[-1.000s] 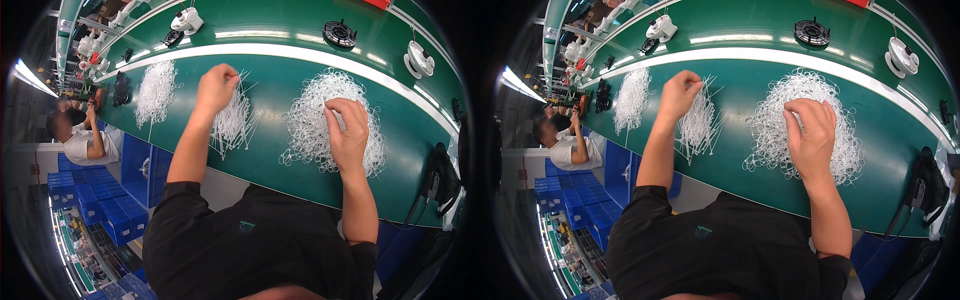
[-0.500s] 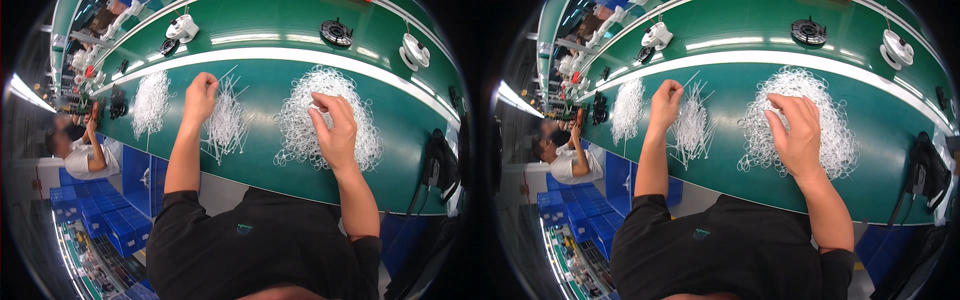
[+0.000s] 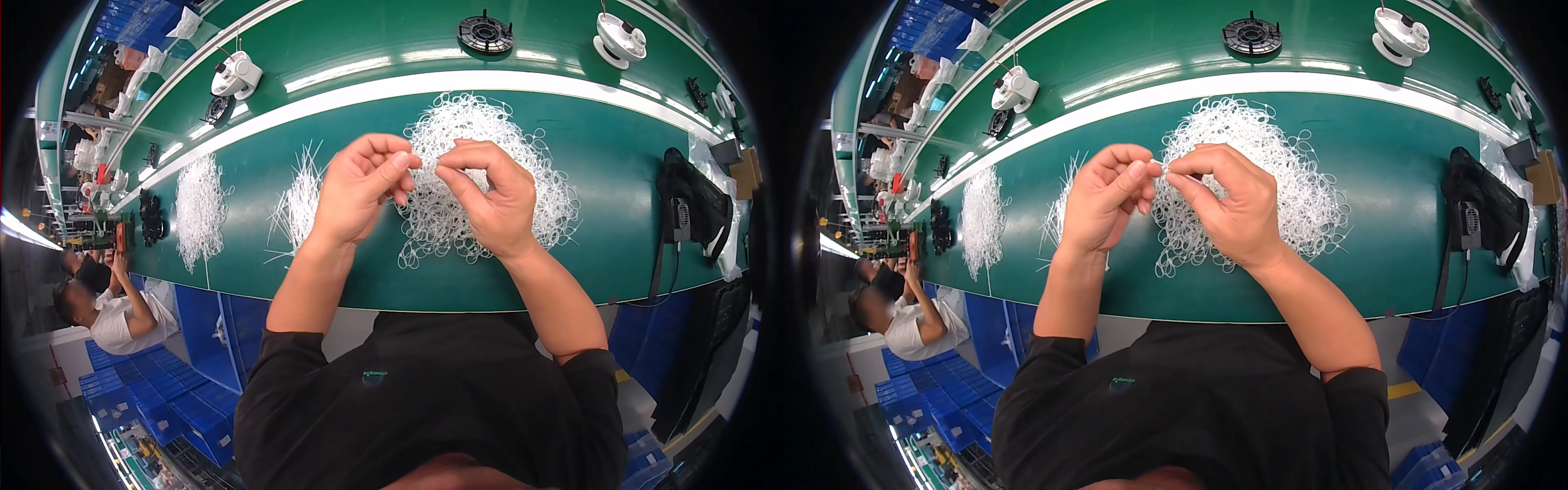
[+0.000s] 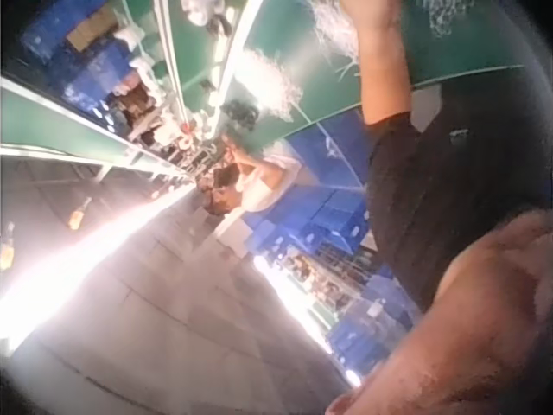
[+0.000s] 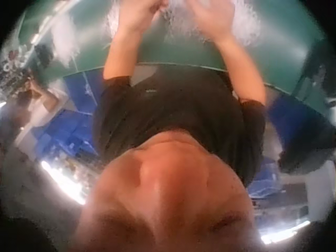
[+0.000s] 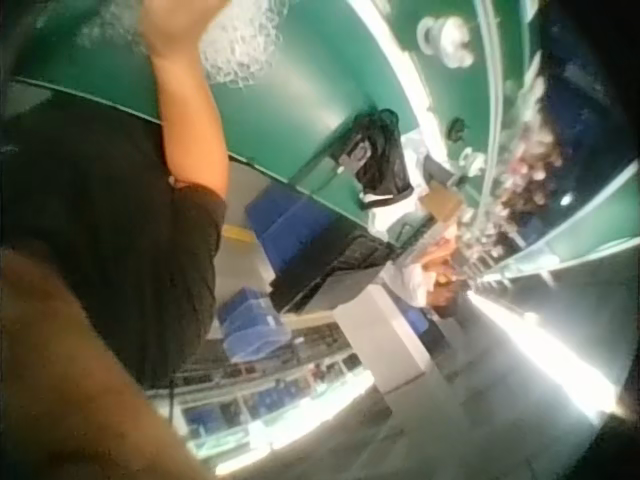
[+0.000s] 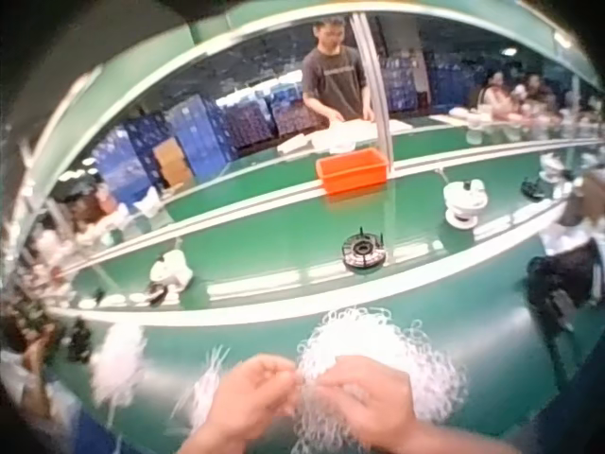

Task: The person assembles small white electronic devices on a green factory table. They repeatedly pick up white zip ties, thread them through the device casing, and secure them using a handheld tool. The person also handles loose white wires and small black components during the process.

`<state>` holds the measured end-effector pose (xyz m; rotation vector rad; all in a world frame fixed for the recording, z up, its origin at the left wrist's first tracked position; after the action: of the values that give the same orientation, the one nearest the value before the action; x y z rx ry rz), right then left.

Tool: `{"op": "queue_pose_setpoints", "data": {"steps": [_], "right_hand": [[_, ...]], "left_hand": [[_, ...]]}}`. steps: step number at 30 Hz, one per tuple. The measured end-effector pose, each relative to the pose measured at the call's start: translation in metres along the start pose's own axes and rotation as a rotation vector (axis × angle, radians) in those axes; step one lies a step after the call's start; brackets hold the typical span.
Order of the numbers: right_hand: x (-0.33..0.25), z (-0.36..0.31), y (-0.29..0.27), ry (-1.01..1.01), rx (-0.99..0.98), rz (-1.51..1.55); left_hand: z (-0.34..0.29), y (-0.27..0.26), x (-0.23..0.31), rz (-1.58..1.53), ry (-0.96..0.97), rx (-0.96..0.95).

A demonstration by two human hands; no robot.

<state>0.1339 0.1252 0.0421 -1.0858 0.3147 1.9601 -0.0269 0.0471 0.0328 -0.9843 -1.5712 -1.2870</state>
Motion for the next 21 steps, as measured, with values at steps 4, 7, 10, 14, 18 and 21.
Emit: {"op": "queue_pose_setpoints", "data": {"steps": [4,7,10,14,18,21], "right_hand": [[-0.001,0.002,0.008,-0.007,-0.04,0.011],[-0.002,0.003,0.013,-0.056,-0.159,-0.138],[-0.004,0.004,0.016,-0.07,-0.193,-0.176],[0.007,-0.002,0.018,0.115,-0.148,0.019],[0.018,-0.007,0.017,0.285,0.007,0.246],[0.019,-0.008,0.017,0.321,0.114,0.27]], "left_hand": [[0.004,-0.001,-0.03,-0.319,-0.014,-0.17],[0.007,-0.002,-0.029,-0.369,0.061,-0.112],[0.005,-0.005,-0.028,-0.359,0.076,-0.059],[0.0,-0.008,-0.033,-0.211,0.097,-0.049],[-0.002,0.001,-0.033,-0.158,0.127,-0.043],[-0.003,0.004,-0.034,-0.104,0.126,0.003]]}}
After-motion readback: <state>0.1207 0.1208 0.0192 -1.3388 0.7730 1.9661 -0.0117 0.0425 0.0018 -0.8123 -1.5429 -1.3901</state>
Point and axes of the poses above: each hand's wrist, its own z-axis towards the middle knuckle, its own y-axis out of the palm, x = y × z, the point moved 5 cm from there along z, towards the middle knuckle, and after that the axes turned 12 degrees about -x, right-handed, at the moved point
